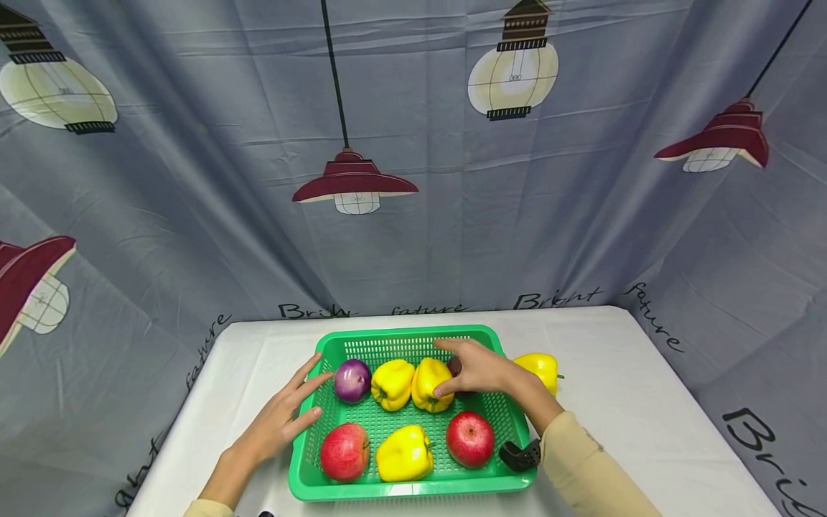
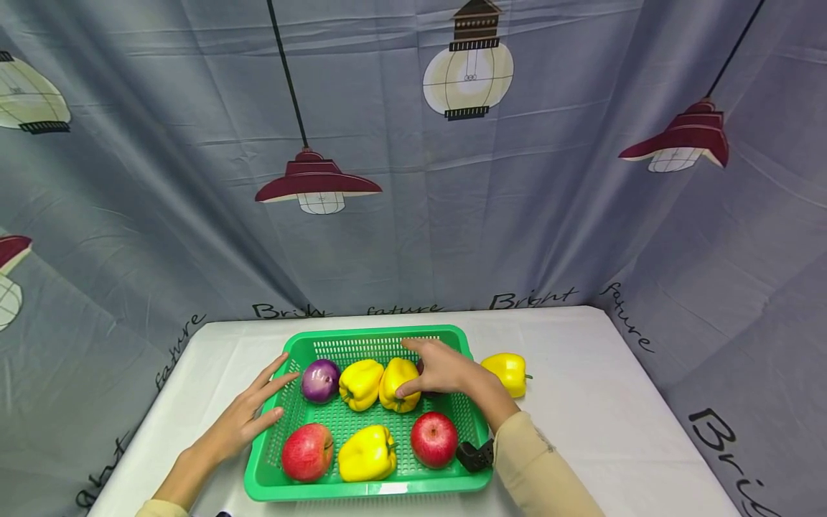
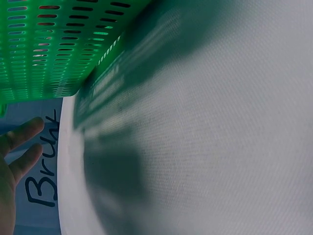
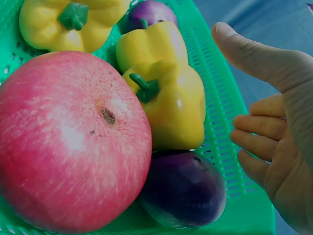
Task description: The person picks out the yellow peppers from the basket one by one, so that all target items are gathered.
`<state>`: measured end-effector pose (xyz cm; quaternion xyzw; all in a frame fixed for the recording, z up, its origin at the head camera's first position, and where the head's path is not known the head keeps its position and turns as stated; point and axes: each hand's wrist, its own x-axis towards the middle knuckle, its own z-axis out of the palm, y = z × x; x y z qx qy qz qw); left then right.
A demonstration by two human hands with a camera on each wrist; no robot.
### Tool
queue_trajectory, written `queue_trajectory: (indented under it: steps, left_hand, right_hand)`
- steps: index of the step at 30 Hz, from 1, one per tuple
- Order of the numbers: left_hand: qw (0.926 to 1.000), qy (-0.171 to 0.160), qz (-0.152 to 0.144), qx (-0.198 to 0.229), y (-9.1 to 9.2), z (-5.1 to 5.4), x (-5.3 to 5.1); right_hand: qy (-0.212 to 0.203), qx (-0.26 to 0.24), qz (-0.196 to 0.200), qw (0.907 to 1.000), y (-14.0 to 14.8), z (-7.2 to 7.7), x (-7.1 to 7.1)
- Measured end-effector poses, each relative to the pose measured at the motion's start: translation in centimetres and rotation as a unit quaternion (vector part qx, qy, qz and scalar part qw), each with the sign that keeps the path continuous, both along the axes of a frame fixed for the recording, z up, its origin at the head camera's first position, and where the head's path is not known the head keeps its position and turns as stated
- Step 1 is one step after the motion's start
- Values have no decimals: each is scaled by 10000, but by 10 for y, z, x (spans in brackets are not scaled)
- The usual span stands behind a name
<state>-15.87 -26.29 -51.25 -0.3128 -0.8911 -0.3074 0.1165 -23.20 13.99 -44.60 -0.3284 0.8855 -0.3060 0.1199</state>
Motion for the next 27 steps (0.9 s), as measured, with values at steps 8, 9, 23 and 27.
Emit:
queue_trajectory:
  steps: [8, 9, 23, 27]
  left_hand:
    - [10000, 18, 6, -7, 0, -1, 0]
    - [10000, 19, 8, -12, 0, -1, 0]
    - [10000, -39, 26, 30, 0, 0, 1]
    - [10000, -46, 39, 15, 0, -1, 1]
  right_hand:
    - [46, 447, 75, 9990, -11, -5, -2]
    - [50, 491, 64, 9988, -12, -5, -2]
    - [219, 1035, -88, 9944, -31, -20, -1]
    - [371, 1404, 20, 9894, -38, -25, 0]
